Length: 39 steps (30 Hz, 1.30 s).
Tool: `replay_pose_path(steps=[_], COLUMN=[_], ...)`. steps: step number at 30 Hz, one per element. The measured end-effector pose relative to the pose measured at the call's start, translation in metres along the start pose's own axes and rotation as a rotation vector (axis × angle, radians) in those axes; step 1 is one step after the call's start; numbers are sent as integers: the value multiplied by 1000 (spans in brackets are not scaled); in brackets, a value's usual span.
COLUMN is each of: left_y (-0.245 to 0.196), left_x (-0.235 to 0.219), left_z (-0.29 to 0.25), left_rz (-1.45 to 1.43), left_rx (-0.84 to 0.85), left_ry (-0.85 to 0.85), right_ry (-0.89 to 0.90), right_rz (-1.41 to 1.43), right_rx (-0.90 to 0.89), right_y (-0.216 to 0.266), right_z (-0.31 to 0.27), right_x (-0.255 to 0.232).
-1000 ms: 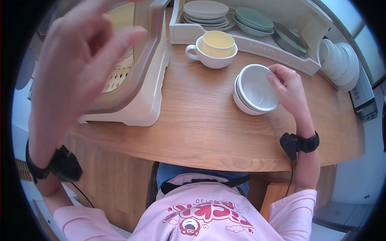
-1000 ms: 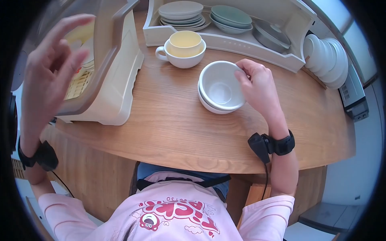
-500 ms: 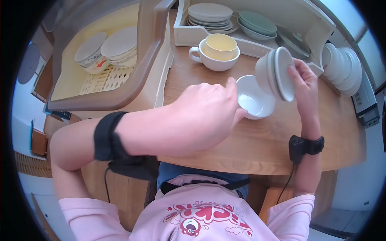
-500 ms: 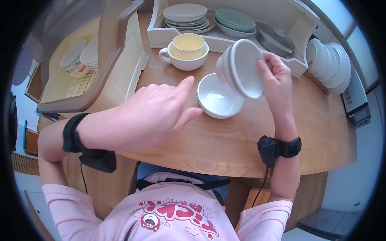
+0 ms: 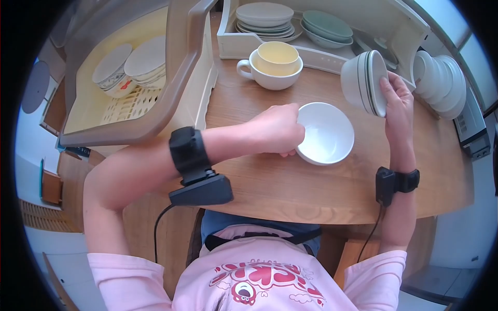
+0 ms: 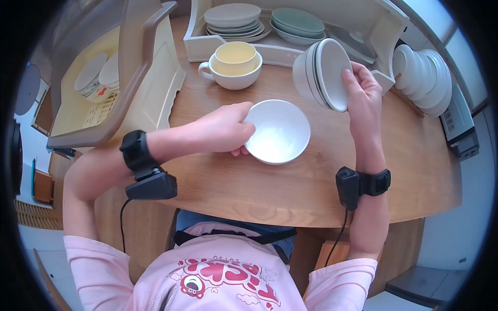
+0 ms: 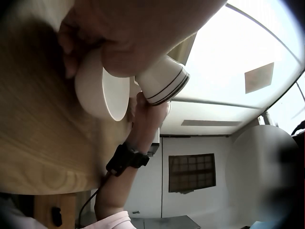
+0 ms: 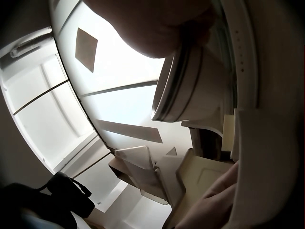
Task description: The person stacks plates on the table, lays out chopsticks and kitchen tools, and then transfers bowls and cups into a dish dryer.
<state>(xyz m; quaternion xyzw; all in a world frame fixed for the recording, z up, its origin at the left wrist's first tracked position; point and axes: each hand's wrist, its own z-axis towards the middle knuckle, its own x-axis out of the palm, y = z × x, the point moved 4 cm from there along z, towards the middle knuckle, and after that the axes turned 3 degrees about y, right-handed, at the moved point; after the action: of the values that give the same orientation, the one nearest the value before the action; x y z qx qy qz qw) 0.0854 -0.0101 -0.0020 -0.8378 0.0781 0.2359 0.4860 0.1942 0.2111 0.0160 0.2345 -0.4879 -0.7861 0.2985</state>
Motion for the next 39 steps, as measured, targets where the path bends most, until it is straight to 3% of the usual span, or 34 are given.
replay_pose_path(steps=[5, 9, 11, 13, 14, 15, 17, 19, 20, 22, 26, 29, 31, 33, 36, 39], left_y=[-24, -49, -57, -38, -21, -10, -9, 8, 22, 56, 108, 147, 166, 155, 162, 163], left_x=[-10, -34, -49, -69, -97, -126, -150, -191, -216, -257, -284, -293, -293, -272, -266, -263], left_z=[-47, -112, -148, -176, -191, -203, -223, -246, -257, -266, -281, -272, -267, -257, -251, -247], left_rz=[191, 276, 113, -144, -91, -38, -62, 152, 158, 116, 74, 148, 140, 118, 284, 377], left_rx=[173, 204, 127, 267, 243, 218, 200, 100, 101, -33, -244, -344, -408, -447, -636, -670], left_ry=[-117, -108, -154, -380, -434, -488, -722, -821, -829, -619, -587, -576, -433, -439, -431, -403], right_ry=[-37, -98, -83, -20, 38, -45, -36, -25, -14, 8, 59, 57, 53, 50, 65, 69], right_rz=[-45, -47, -21, -50, -130, -80, -105, -68, -41, -40, -43, -72, -84, -93, -110, -98], right_rx=[57, 66, 59, 56, -51, 91, 39, -4, -31, -9, 34, 64, 58, 49, 64, 55], right_y=[-9, -20, -27, -27, -26, -20, -21, -22, -21, -19, -21, -21, -23, -24, -25, -27], right_z=[5, 8, 11, 8, 10, 3, 3, 1, 0, 1, -1, -2, -2, -2, -3, -3], right_x=[-13, -17, -18, -15, -13, -8, -4, 3, 6, 8, 12, 12, 12, 13, 13, 13])
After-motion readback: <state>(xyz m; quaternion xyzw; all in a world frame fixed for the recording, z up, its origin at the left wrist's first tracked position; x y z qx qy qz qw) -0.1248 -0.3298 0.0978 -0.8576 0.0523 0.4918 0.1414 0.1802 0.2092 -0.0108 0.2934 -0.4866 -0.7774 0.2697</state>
